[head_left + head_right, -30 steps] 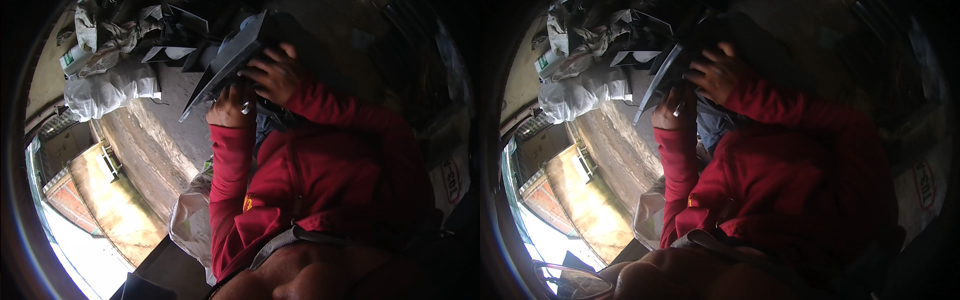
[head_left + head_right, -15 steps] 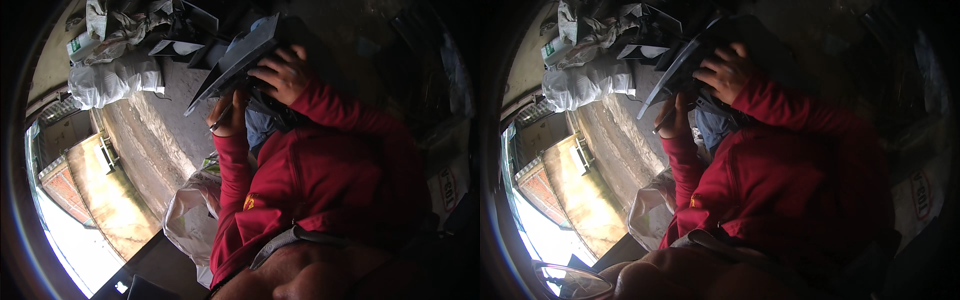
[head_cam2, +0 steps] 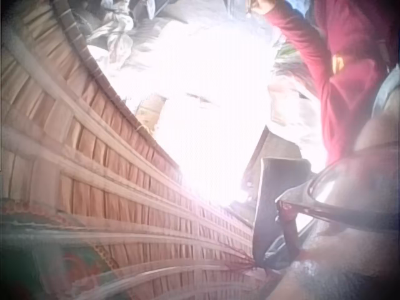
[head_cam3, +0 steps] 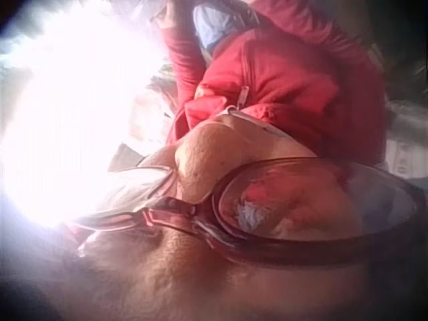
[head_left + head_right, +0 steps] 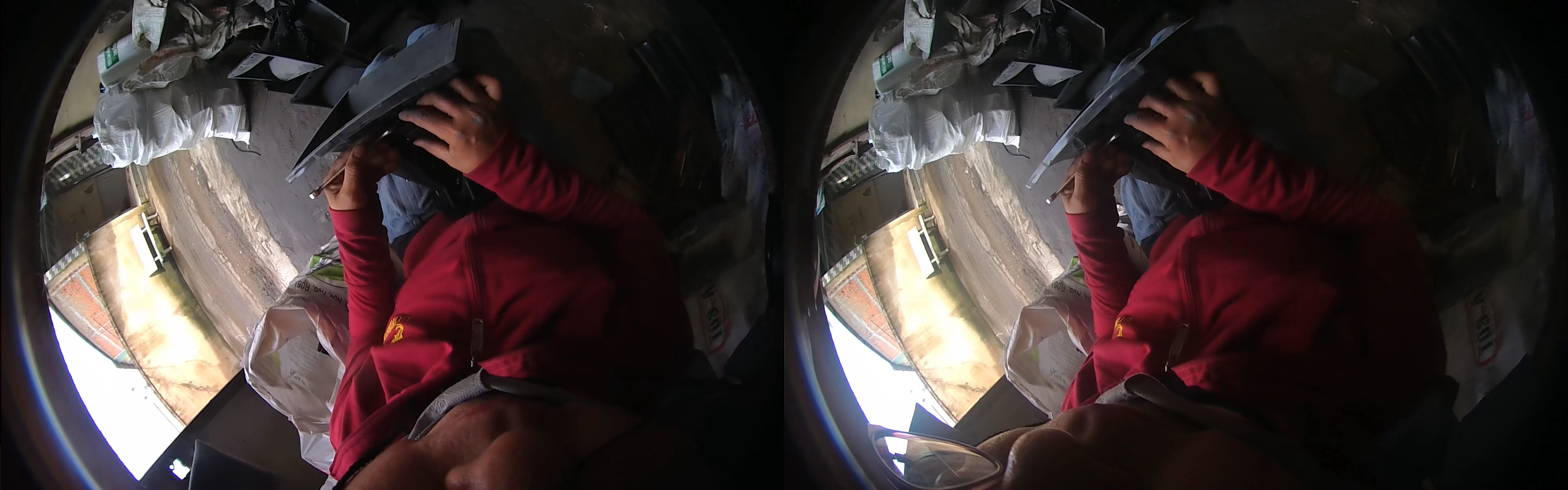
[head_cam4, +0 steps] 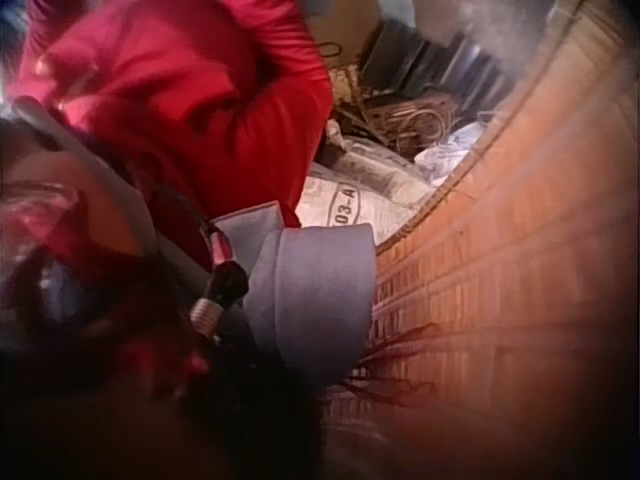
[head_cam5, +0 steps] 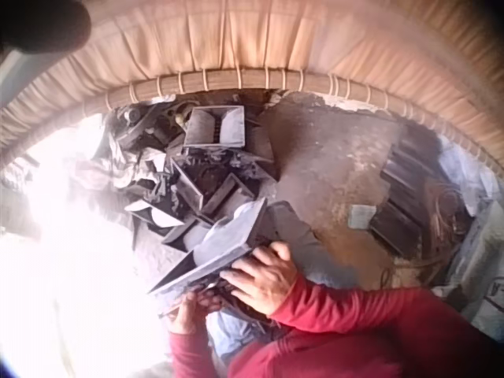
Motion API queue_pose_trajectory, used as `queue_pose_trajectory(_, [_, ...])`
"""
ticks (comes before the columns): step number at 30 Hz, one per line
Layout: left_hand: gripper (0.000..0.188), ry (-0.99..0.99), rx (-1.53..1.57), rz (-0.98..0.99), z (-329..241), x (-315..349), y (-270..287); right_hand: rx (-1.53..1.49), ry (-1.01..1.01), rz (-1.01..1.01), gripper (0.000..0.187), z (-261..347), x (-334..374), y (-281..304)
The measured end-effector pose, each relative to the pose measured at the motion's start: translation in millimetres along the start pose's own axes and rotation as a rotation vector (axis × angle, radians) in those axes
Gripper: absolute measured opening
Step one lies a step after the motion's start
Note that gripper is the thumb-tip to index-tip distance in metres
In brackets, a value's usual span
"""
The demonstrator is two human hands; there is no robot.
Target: The person assembles a mechanical part by hand, using a wrench to tighten bolts on a metal housing. They reposition the part and continue tightening fasteners throughout the clip.
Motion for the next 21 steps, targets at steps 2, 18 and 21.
queue_pose_trajectory(2, [0.029, -0.101, -0.025, -0.017, -13.9, 3.7, -15.1, -0.012, -0.013, -0.019, 0.043, -4.9, -0.3, 0.1])
queue_pose_trajectory(18, [0.024, -0.211, -0.791, 0.177, -34.4, -2.0, -37.5, 0.004, 0.002, 0.024, 0.047, -3.3, -5.1, 10.0])
queue_pose_trajectory(21, [0.036, 0.073, -0.040, 0.070, -12.0, 0.9, 1.6, -0.004, 0.019, 0.030, 0.046, -2.0, -5.9, 10.2])
Point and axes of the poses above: each hand's wrist, its own x-axis away from the middle knuckle, its own y-axis out of the back of the hand, z = x × y, the point moved 1 cm from there along -x, towards the middle knuckle, and after that the axes turned 10 degrees about x, right-handed, at the moved point
